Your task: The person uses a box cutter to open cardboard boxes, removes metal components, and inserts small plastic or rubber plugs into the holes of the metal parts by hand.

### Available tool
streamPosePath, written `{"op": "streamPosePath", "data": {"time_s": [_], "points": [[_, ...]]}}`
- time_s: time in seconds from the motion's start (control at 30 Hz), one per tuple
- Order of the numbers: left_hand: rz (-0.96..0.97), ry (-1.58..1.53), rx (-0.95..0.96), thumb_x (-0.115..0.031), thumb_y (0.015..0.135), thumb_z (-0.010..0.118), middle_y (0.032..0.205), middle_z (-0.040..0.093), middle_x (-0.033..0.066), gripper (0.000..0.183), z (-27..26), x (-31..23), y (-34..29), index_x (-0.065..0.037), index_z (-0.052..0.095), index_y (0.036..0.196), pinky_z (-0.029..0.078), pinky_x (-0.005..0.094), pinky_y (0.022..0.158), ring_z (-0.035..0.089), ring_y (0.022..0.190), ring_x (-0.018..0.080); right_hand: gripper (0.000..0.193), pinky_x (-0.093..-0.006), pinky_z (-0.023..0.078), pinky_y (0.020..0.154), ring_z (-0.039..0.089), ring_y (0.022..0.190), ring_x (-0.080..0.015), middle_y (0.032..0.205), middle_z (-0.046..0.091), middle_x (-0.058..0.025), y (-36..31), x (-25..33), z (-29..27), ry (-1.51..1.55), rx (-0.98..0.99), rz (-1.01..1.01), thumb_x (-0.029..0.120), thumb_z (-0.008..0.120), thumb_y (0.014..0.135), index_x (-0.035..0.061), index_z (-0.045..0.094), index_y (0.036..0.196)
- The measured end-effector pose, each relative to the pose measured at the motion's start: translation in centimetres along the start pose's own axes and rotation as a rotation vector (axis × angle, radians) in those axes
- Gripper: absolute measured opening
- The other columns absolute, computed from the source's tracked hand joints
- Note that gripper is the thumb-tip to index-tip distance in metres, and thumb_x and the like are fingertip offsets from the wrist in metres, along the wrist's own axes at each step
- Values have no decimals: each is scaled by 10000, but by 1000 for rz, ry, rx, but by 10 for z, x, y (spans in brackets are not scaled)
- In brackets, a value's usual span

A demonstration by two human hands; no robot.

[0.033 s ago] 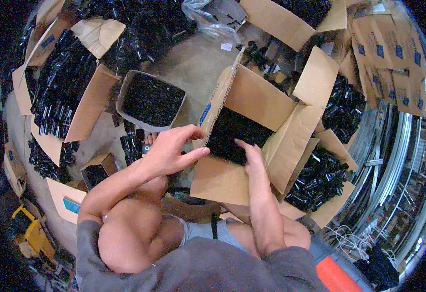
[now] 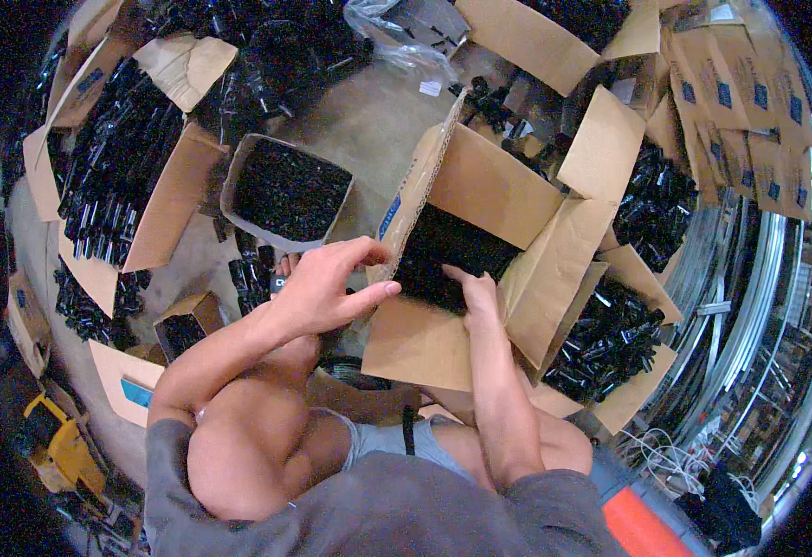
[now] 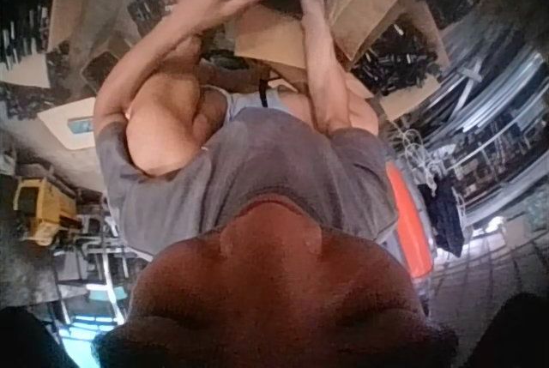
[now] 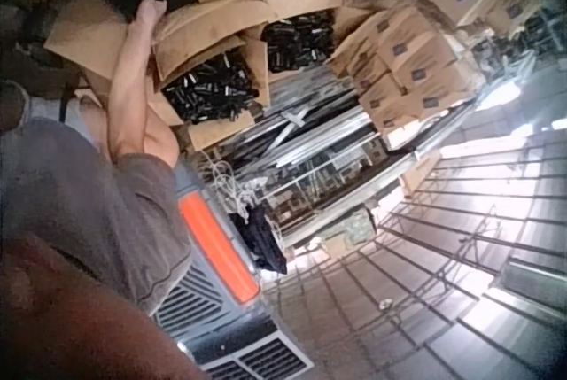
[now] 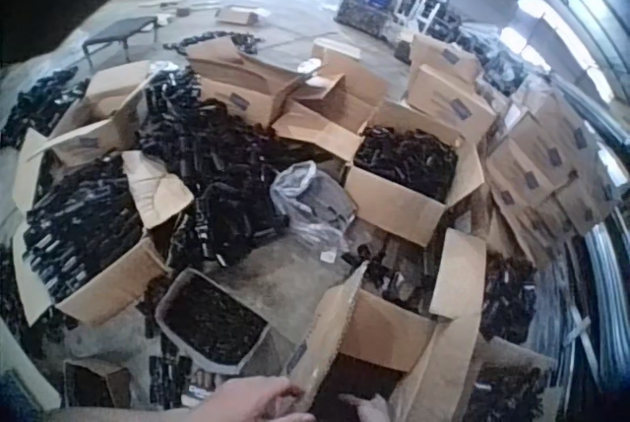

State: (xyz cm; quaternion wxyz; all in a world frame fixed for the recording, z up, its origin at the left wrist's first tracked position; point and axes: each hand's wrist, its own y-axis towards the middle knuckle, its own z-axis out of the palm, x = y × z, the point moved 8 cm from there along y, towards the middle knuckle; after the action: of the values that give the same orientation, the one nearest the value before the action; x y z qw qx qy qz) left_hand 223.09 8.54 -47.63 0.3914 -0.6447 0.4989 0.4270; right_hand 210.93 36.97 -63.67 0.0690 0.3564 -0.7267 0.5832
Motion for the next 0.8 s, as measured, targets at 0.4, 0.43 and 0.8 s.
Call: {"op": "streamPosePath", "data": {"time_s": [0.4, 0.43, 0.8], "points": [[-159, 168, -189, -154, 849, 758, 1133, 689, 194, 465, -54, 21, -15, -17, 617, 1271, 537, 407, 930, 681, 1043, 359, 471, -409, 551, 834, 653, 937, -253, 1055, 663, -97, 4, -10, -18, 47, 70, 31, 17, 794, 740, 26, 589, 1163], [-137, 295, -288, -127, 838, 762, 1219, 655, 201, 552, -65, 17, -19, -24, 571, 1346, 515, 411, 976, 642, 1128, 364, 475, -404, 545, 852, 650, 954, -249, 1061, 665, -96, 8, -10, -21, 4, 78, 14, 32, 800, 739, 28, 591, 1166], [211, 1231, 721, -240, 892, 617, 1247, 632, 218, 508, 108, -11, 25, 56, 604, 1306, 417, 440, 1092, 567, 1248, 344, 675, -373, 468, 1019, 630, 1096, -258, 1157, 691, -105, 5, -7, -20, -136, -55, 4, 152, 868, 685, -3, 575, 1273]]}}
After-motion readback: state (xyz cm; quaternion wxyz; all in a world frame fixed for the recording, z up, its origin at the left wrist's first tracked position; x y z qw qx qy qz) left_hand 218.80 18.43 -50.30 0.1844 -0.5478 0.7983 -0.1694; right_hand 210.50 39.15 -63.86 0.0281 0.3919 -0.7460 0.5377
